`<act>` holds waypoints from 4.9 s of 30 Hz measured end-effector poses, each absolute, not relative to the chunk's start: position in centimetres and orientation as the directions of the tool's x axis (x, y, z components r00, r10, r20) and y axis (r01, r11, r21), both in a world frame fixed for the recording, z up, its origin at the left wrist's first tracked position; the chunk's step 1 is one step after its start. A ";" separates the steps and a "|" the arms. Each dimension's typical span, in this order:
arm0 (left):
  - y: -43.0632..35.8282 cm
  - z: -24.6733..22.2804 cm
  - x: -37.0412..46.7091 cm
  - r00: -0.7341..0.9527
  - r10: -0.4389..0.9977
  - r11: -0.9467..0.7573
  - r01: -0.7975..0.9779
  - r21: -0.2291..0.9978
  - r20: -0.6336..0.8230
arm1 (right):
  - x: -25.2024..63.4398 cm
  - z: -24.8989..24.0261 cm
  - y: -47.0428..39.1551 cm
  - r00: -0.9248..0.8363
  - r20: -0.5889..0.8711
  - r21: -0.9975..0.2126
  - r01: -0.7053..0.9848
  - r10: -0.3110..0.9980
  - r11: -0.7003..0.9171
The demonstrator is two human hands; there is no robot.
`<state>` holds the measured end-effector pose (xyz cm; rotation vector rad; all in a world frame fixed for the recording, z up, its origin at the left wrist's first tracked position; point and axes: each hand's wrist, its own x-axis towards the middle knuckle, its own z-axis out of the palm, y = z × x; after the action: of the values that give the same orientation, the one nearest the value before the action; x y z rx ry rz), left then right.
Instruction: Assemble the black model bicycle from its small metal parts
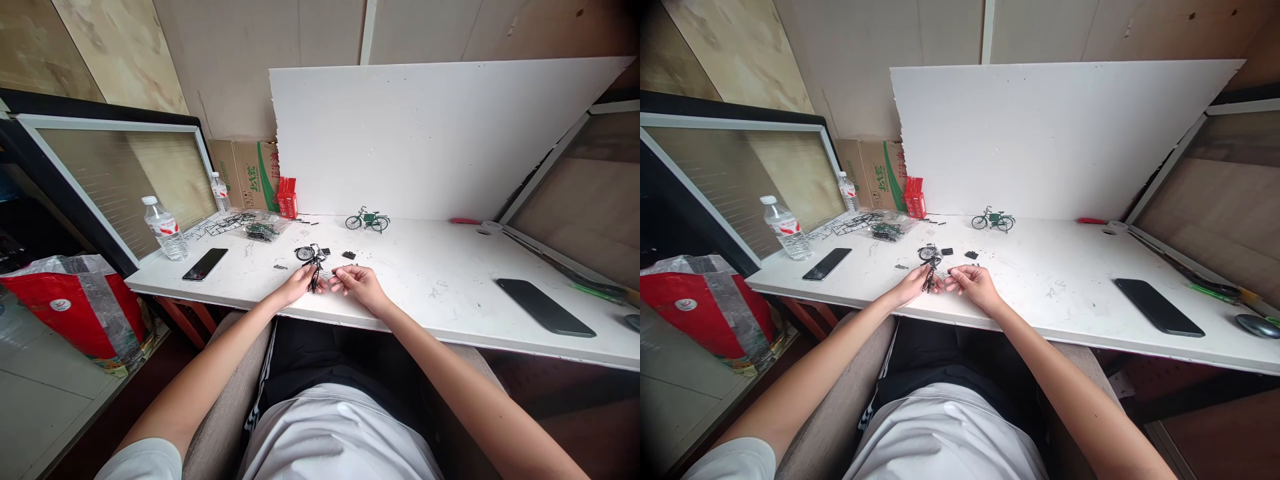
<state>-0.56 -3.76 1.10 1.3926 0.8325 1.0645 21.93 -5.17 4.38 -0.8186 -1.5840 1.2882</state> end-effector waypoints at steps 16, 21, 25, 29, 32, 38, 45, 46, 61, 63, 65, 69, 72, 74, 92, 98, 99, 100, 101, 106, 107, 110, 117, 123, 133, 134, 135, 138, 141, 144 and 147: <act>-3.9 1.4 -0.6 0.348 0.922 -0.175 -0.015 0.985 0.169 | 21.8 4.6 -5.5 -0.395 0.262 -0.957 0.013 0.881 0.290; -3.8 1.4 -0.6 0.333 0.927 -0.181 -0.004 0.983 0.172 | 21.9 4.1 -5.2 -0.408 0.263 -0.960 -0.018 0.874 0.281; -3.7 1.3 -0.7 0.322 0.931 -0.171 -0.028 0.985 0.171 | 21.9 3.8 -5.1 -0.428 0.265 -0.960 -0.033 0.864 0.278; -4.0 1.7 -0.7 0.319 0.936 -0.165 0.029 0.986 0.148 | 22.0 3.5 -4.9 -0.422 0.286 -0.953 -0.027 0.860 0.303; -4.3 2.1 -0.7 0.304 0.942 -0.172 0.080 0.982 0.140 | 22.0 3.4 -4.7 -0.413 0.305 -0.946 -0.030 0.858 0.322; -4.6 2.5 -0.5 0.347 0.926 -0.175 0.040 0.984 0.151 | 22.1 3.2 -4.6 -0.383 0.325 -0.938 -0.009 0.865 0.348; -4.0 1.5 -0.6 0.326 0.935 -0.149 0.006 0.989 0.139 | 21.9 3.6 -5.0 -0.294 0.375 -0.920 -0.001 0.879 0.392; -3.9 1.4 -0.6 0.339 0.930 -0.149 0.001 0.989 0.139 | 21.8 3.7 -5.1 -0.286 0.380 -0.918 -0.002 0.880 0.396; -5.0 2.7 -0.4 0.376 0.911 -0.210 0.069 0.975 0.169 | 21.7 3.5 -5.1 -0.399 0.354 -0.933 -0.096 0.846 0.346; -5.1 2.7 -0.3 0.400 0.899 -0.224 0.066 0.972 0.180 | 21.8 3.7 -5.2 -0.403 0.352 -0.935 -0.107 0.845 0.339; -5.2 2.7 -0.3 0.411 0.892 -0.234 0.072 0.969 0.185 | 21.8 3.7 -5.3 -0.398 0.347 -0.937 -0.112 0.849 0.330; -5.1 2.6 -0.3 0.405 0.894 -0.249 0.091 0.964 0.193 | 21.7 3.7 -5.2 -0.390 0.363 -0.930 -0.095 0.846 0.355; -4.9 2.3 -0.4 0.402 0.893 -0.262 0.094 0.960 0.205 | 21.7 3.6 -5.1 -0.378 0.381 -0.923 -0.099 0.844 0.372; -4.8 2.2 -0.4 0.393 0.897 -0.260 0.098 0.961 0.203 | 21.8 3.5 -5.0 -0.372 0.385 -0.921 -0.101 0.845 0.375; -5.5 3.2 -0.2 0.379 0.910 -0.224 0.111 0.968 0.167 | 22.2 3.3 -4.5 -0.248 0.414 -0.910 -0.082 0.876 0.407; -5.2 2.7 -0.2 0.381 0.909 -0.213 0.083 0.974 0.166 | 22.2 3.6 -4.6 -0.201 0.425 -0.905 -0.062 0.883 0.421; -5.2 2.6 -0.2 0.378 0.911 -0.207 0.080 0.975 0.163 | 22.1 3.6 -4.6 -0.193 0.421 -0.907 -0.061 0.886 0.417; -5.2 2.6 -0.2 0.377 0.912 -0.204 0.078 0.976 0.161 | 22.1 3.7 -4.7 -0.189 0.412 -0.911 -0.062 0.891 0.408; -5.1 2.6 -0.2 0.377 0.912 -0.204 0.080 0.976 0.160 | 22.1 3.7 -4.7 -0.191 0.399 -0.917 -0.067 0.897 0.394; -5.2 2.8 -0.1 0.367 0.918 -0.195 0.087 0.977 0.151 | 21.9 4.1 -5.1 -0.228 0.337 -0.941 -0.098 0.913 0.323; -5.2 2.8 -0.1 0.363 0.920 -0.190 0.086 0.978 0.146 | 21.9 4.1 -5.1 -0.234 0.336 -0.942 -0.104 0.912 0.320; -5.2 2.8 -0.1 0.356 0.924 -0.187 0.098 0.977 0.141 | 21.9 3.8 -5.0 -0.266 0.348 -0.937 -0.130 0.899 0.324; -5.2 2.8 -0.2 0.340 0.927 -0.219 0.151 0.964 0.158 | 22.0 3.3 -4.7 -0.385 0.344 -0.936 -0.074 0.856 0.343; -5.3 3.0 -0.4 0.276 0.940 -0.270 0.238 0.933 0.201 | 21.9 3.2 -4.8 -0.421 0.354 -0.931 -0.071 0.835 0.359; -5.3 2.7 -0.2 0.390 0.903 -0.232 0.090 0.969 0.180 | 22.0 3.5 -4.8 -0.255 0.432 -0.888 0.046 0.865 0.457; -5.2 2.6 -0.3 0.393 0.901 -0.236 0.090 0.968 0.183 | 22.0 3.5 -4.8 -0.248 0.435 -0.887 0.047 0.866 0.459; -5.2 2.6 -0.3 0.397 0.899 -0.238 0.089 0.967 0.185 | 22.0 3.5 -4.8 -0.243 0.436 -0.886 0.051 0.866 0.461; -5.0 2.4 -0.4 0.405 0.895 -0.237 0.083 0.968 0.185 | 22.0 3.3 -4.7 -0.237 0.443 -0.882 0.058 0.864 0.468; -5.0 2.2 -0.4 0.406 0.895 -0.239 0.090 0.967 0.183 | 22.0 3.2 -4.6 -0.231 0.460 -0.878 0.027 0.857 0.478; -5.1 2.2 -0.4 0.407 0.895 -0.241 0.099 0.966 0.182 | 22.0 3.1 -4.5 -0.222 0.465 -0.879 0.002 0.857 0.477; -5.2 2.3 -0.4 0.408 0.895 -0.244 0.106 0.964 0.182 | 22.0 3.2 -4.6 -0.220 0.465 -0.879 -0.002 0.857 0.476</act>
<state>-0.37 -5.23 2.32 1.6491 0.8933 0.9714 22.03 -4.56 3.18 -0.7587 -1.5966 0.9528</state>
